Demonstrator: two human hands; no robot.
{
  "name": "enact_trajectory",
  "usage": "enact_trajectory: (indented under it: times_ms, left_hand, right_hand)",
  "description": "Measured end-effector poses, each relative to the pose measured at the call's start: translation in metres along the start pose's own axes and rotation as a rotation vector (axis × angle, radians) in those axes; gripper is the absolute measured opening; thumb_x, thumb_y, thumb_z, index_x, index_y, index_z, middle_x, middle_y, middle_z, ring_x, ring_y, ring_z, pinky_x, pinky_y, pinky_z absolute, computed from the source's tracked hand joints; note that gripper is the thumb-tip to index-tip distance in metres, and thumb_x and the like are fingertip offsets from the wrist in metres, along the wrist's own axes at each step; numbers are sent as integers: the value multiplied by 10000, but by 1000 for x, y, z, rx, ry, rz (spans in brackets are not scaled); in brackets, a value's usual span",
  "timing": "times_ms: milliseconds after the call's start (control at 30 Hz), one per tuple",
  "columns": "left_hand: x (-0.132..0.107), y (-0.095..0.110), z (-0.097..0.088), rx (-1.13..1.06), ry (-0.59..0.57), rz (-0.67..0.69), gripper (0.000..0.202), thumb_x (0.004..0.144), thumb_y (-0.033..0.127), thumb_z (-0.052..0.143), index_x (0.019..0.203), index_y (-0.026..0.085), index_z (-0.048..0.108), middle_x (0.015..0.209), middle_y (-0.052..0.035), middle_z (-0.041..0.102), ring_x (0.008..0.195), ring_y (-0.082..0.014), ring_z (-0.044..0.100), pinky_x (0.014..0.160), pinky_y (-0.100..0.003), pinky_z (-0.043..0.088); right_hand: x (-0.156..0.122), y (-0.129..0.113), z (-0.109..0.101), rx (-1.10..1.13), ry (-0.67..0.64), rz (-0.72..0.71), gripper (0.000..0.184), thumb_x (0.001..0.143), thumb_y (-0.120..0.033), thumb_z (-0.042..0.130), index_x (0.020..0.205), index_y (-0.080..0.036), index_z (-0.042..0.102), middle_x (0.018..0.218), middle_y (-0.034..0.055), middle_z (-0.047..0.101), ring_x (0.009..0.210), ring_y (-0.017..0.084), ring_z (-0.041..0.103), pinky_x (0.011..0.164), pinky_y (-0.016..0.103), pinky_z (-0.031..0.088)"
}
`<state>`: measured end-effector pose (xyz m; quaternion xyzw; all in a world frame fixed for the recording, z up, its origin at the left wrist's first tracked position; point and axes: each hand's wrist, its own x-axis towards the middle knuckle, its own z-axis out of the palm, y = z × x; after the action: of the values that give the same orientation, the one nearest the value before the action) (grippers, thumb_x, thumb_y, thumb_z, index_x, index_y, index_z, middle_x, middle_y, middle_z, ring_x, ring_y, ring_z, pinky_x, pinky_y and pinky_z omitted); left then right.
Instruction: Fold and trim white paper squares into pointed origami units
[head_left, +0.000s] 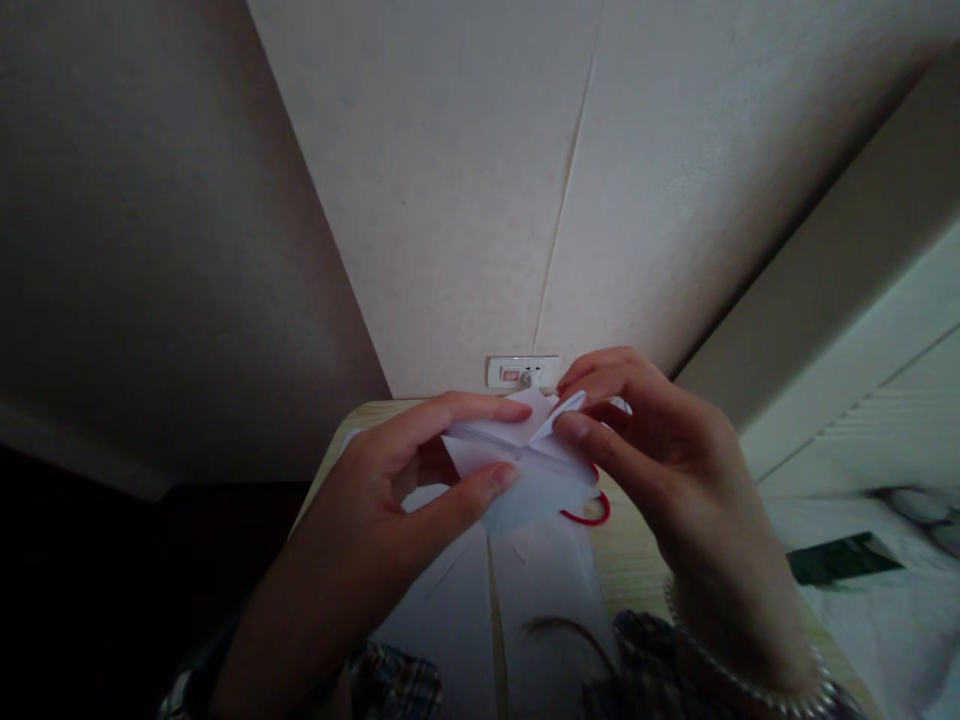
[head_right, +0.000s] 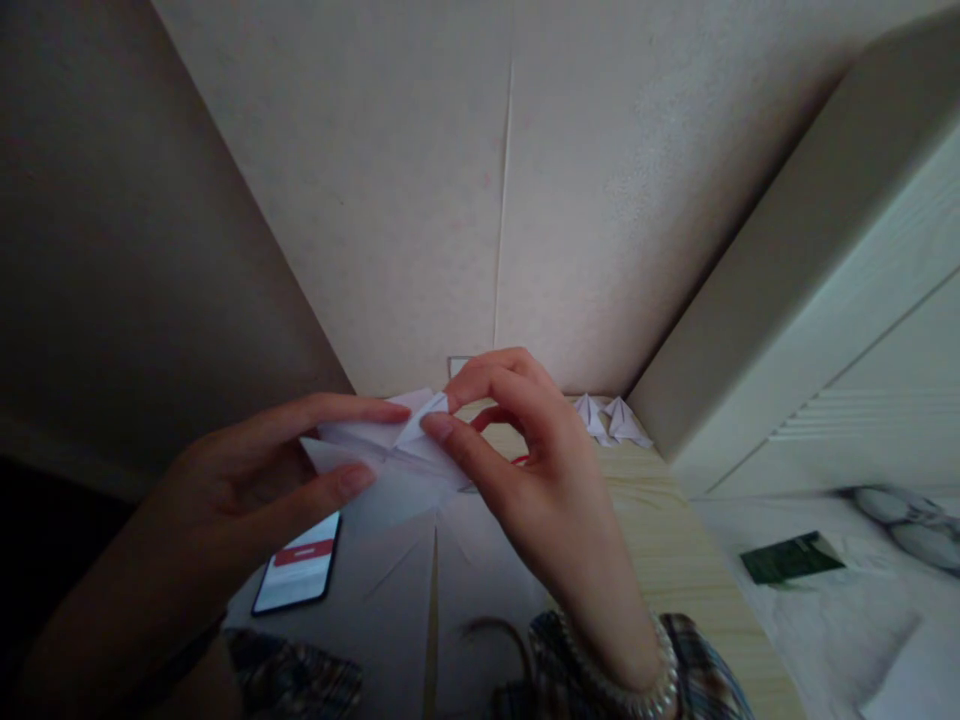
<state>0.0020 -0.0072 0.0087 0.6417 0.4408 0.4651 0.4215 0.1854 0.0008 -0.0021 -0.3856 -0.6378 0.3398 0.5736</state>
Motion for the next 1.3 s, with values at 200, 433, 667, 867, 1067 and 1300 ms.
enact_trajectory:
  times_ms: [200, 433, 667, 867, 1067, 1300]
  left_hand:
    - [0, -5, 1, -43, 60, 22, 238, 845, 332, 754, 1078, 284, 747, 1113, -20, 782, 974, -206, 737, 796, -238, 606]
    - [0, -9, 1, -83, 91, 43, 267, 817, 230, 774, 1077, 270, 724, 956, 15, 768, 877, -153, 731, 760, -191, 586]
    - [-1, 2, -1, -122, 121, -73, 40, 858, 262, 713, 841, 267, 749, 671, 46, 717, 762, -157, 726, 618, -180, 550]
    - [0, -2, -4, -131, 99, -54, 103, 873, 284, 695, 797, 250, 755, 913, 24, 792, 866, -155, 726, 451, -116, 430]
    - [1, -6, -6, -322, 17, -50, 235, 774, 205, 797, 991, 280, 745, 872, 38, 791, 773, -142, 734, 510, -117, 497]
    - [3, 1, -3, -244, -10, -50, 128, 744, 177, 752, 825, 260, 806, 591, 57, 721, 427, -65, 564, 407, -113, 423]
  right_hand:
    - [-2, -1, 4, 48, 39, 78, 102, 850, -207, 725, 763, -231, 676, 721, -26, 625, 672, 117, 591, 511, 202, 436]
    - [-3, -1, 4, 24, 83, 63, 106, 857, -174, 718, 777, -242, 698, 734, -31, 689, 687, 119, 630, 604, 225, 486]
    - [-2, -2, 6, 70, 122, 85, 88, 854, -190, 725, 805, -256, 696, 690, -33, 692, 616, 120, 625, 531, 235, 466]
    - [-1, 0, 6, 210, 90, 124, 116, 864, -163, 704, 819, -268, 690, 677, -48, 690, 542, 86, 588, 418, 193, 381]
    - [-2, -3, 8, 302, 91, 226, 120, 833, -221, 750, 746, -228, 668, 638, -42, 642, 516, 55, 528, 413, 142, 344]
    - [0, -3, 7, 311, -80, 239, 180, 805, -308, 794, 746, -214, 652, 661, -39, 641, 564, 68, 552, 452, 150, 385]
